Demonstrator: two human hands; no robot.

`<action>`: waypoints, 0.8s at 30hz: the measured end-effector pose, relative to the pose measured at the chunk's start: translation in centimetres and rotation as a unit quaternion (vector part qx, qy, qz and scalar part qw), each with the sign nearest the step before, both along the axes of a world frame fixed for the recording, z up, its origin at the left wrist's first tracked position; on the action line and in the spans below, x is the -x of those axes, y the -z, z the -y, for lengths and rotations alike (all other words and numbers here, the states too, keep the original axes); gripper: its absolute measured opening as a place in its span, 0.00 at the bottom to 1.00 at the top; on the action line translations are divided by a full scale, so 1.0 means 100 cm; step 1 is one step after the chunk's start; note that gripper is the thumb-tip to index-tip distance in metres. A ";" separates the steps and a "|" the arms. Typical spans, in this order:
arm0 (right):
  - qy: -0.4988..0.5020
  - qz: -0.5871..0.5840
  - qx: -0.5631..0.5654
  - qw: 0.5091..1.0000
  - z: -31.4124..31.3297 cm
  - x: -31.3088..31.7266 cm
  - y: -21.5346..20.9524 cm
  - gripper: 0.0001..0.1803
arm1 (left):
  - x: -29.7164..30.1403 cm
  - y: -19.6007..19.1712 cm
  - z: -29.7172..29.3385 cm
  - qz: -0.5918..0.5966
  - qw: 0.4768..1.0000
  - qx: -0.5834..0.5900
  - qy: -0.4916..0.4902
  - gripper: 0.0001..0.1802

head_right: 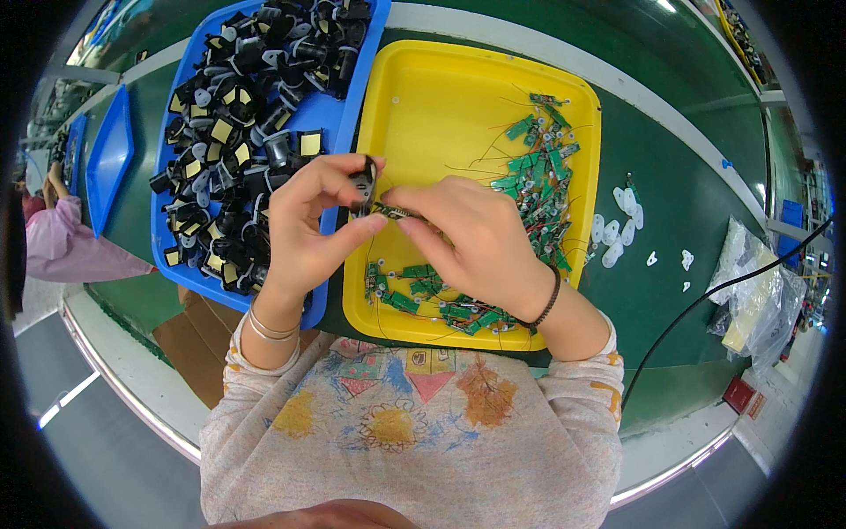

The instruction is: The person repeatedly picks up small green circuit boards from a yellow tray and black plastic housings from a blue bin. They insert the circuit boards into the housings, aligning the components, and then place the assembled units back into the blue bin. The process is continuous and repetitive throughout the clip.

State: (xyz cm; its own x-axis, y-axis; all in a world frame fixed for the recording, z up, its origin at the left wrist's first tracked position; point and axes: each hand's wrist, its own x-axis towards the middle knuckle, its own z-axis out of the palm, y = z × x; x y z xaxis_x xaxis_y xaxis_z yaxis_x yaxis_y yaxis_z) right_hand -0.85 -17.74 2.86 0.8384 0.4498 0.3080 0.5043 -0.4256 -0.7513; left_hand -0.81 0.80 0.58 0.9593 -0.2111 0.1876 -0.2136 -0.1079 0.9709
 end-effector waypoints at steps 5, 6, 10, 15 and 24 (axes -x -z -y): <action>0.011 -0.108 0.013 0.994 0.005 -0.002 0.010 0.07 | -0.002 -0.008 0.007 0.074 0.986 -0.147 -0.025 0.17; 0.017 -0.134 -0.002 0.991 0.005 -0.002 0.011 0.07 | -0.003 -0.009 0.007 0.092 0.983 -0.158 -0.024 0.17; 0.033 -0.256 -0.074 0.963 0.008 -0.004 0.010 0.06 | -0.004 -0.009 0.006 0.149 0.968 -0.200 -0.034 0.15; 0.061 -0.319 -0.126 0.937 0.010 -0.006 0.014 0.06 | -0.007 0.000 0.003 0.309 0.905 -0.282 -0.081 0.14; 0.052 -0.345 -0.341 0.873 0.002 -0.002 0.015 0.07 | -0.001 -0.009 0.005 0.017 0.997 -0.078 -0.025 0.12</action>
State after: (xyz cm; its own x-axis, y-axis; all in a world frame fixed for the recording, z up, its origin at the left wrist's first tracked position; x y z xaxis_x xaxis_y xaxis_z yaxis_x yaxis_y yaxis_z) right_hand -0.60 -17.97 1.35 0.9555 0.2696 -0.1196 -0.1827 0.2228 -0.9576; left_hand -0.76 0.31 1.45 0.9631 -0.1923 0.1882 -0.2361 -0.2680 0.9340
